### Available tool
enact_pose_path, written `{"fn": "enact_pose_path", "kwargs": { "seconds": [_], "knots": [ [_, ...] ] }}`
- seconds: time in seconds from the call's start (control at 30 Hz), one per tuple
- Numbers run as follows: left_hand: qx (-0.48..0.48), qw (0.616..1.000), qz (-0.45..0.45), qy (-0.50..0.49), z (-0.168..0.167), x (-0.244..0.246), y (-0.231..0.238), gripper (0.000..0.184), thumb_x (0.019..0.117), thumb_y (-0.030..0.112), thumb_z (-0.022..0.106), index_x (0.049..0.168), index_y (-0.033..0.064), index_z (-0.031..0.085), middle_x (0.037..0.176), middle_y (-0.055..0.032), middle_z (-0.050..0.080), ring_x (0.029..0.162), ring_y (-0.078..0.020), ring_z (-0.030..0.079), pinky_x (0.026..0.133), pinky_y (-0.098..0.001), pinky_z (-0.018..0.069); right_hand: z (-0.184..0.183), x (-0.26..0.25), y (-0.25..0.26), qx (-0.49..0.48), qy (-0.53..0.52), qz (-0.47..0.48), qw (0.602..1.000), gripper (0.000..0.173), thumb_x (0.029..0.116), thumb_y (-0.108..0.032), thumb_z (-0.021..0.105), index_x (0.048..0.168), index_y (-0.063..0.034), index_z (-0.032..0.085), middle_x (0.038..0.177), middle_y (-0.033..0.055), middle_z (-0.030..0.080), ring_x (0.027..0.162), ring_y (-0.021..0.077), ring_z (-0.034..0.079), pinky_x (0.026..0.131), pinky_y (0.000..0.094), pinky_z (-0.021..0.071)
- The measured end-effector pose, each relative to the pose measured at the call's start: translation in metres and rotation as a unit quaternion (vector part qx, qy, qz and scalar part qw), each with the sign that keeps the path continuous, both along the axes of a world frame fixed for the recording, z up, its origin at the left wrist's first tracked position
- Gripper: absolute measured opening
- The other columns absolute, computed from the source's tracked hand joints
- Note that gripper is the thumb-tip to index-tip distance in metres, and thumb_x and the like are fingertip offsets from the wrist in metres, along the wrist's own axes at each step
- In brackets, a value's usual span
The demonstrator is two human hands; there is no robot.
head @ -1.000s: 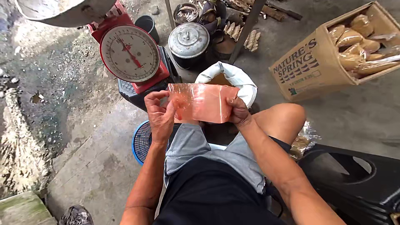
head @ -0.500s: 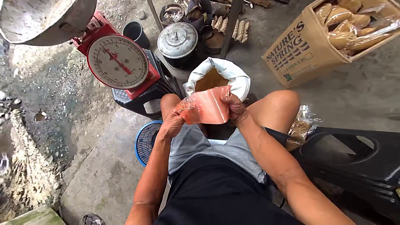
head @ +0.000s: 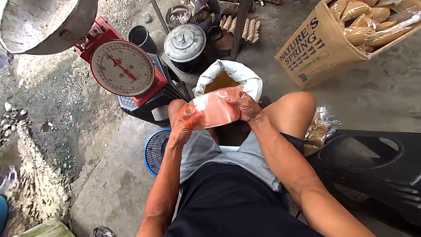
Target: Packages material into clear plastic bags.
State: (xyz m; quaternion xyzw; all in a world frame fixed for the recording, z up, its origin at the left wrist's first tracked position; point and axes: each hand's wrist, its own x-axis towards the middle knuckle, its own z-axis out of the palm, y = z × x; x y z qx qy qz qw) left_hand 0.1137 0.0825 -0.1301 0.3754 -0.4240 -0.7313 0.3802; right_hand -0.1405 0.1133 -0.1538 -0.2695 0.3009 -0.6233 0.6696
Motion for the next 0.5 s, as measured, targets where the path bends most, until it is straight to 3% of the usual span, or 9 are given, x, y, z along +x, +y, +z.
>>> {"fn": "enact_pose_path", "kwargs": {
  "seconds": [0.1, 0.33, 0.4, 0.5],
  "knots": [
    [-0.03, 0.998, 0.003, -0.062, -0.002, 0.003, -0.001, 0.044, 0.0876, 0.001, 0.076, 0.128, 0.0088, 0.063, 0.113, -0.0091, 0.072, 0.1, -0.0213, 0.071, 0.086, -0.0427, 0.0615, -0.002, 0.0, -0.002, -0.01, 0.017, -0.009, 1.0, 0.019, 0.0967, 0.001, 0.059, 0.114, -0.0041, 0.064, 0.098, 0.0097, 0.076, 0.086, 0.0184, 0.075, 0.08, 0.0377, 0.065],
    [-0.082, 0.988, 0.036, -0.124, -0.002, 0.001, 0.002, 0.039, 0.09, 0.007, 0.076, 0.128, 0.0099, 0.065, 0.11, -0.006, 0.073, 0.096, -0.017, 0.071, 0.083, -0.0385, 0.062, -0.004, 0.004, -0.004, -0.009, 0.099, -0.002, 0.995, 0.025, 0.0888, 0.005, 0.069, 0.112, -0.0044, 0.066, 0.097, 0.0045, 0.077, 0.085, 0.0143, 0.075, 0.081, 0.0343, 0.0649],
    [-0.11, 0.984, 0.051, -0.132, -0.001, 0.003, 0.003, 0.031, 0.0912, 0.011, 0.076, 0.121, 0.0103, 0.067, 0.106, -0.0049, 0.074, 0.095, -0.0166, 0.072, 0.083, -0.0386, 0.0621, -0.007, 0.005, -0.005, -0.005, 0.12, 0.005, 0.993, 0.03, 0.0863, 0.005, 0.072, 0.114, -0.0024, 0.064, 0.099, 0.0059, 0.076, 0.087, 0.0158, 0.075, 0.082, 0.0355, 0.0648],
    [-0.153, 0.975, 0.046, -0.151, 0.001, 0.009, 0.001, 0.015, 0.0967, 0.014, 0.071, 0.111, 0.0114, 0.072, 0.102, -0.0031, 0.074, 0.094, -0.0151, 0.071, 0.084, -0.0389, 0.0614, -0.012, 0.007, -0.007, 0.007, 0.131, 0.002, 0.991, 0.032, 0.0892, 0.002, 0.072, 0.12, -0.0013, 0.062, 0.103, 0.0072, 0.075, 0.091, 0.0174, 0.075, 0.085, 0.0379, 0.0644]
  ]
}}
